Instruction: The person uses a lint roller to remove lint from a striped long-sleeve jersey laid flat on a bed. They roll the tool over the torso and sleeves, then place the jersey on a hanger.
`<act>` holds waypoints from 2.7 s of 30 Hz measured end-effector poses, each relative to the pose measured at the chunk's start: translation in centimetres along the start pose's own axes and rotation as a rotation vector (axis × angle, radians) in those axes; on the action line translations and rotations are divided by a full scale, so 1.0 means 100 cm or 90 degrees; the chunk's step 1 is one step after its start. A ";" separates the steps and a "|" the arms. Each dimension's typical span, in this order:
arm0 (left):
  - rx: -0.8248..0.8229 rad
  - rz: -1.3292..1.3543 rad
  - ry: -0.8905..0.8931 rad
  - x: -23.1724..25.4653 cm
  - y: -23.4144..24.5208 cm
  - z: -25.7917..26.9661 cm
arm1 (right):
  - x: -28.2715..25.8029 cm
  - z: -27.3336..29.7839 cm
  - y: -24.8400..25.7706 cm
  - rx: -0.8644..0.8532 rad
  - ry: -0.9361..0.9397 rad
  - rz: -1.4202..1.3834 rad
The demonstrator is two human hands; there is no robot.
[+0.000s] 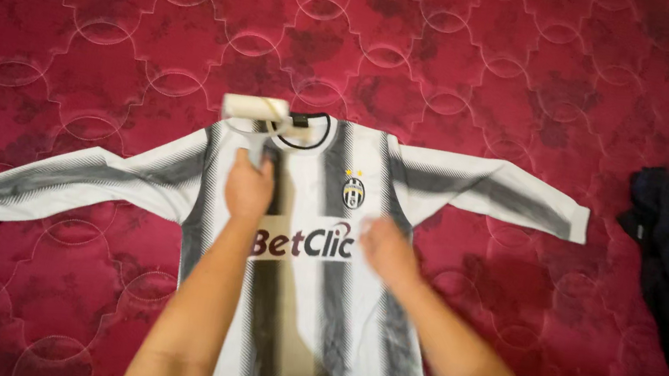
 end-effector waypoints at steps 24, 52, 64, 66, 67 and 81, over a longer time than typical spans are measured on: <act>0.129 -0.011 -0.031 -0.029 0.049 -0.130 | 0.080 -0.181 0.069 0.243 -0.142 0.047; -0.080 0.077 -0.002 -0.135 0.054 0.306 | 0.020 0.235 0.004 0.014 0.044 0.228; -0.429 0.272 0.020 -0.097 -0.064 0.396 | -0.067 0.300 -0.053 -0.281 -0.131 -0.378; -0.513 0.178 0.079 -0.102 -0.062 0.398 | -0.054 0.307 -0.075 -0.310 -0.265 -0.395; -0.512 0.152 0.034 -0.096 -0.053 0.394 | -0.054 0.300 -0.075 -0.263 -0.188 -0.353; -0.369 -0.504 -0.126 -0.164 0.088 0.385 | -0.037 0.394 -0.046 -0.160 -0.130 -0.077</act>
Point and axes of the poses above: each hand's wrist, its own z-axis away from the middle knuckle, its own y-axis out of the back of the hand, x = y × z, the point moved 8 cm from there along -z, towards the middle knuckle, and after that the axes turned 1 degree about y, right-handed, at the moved point
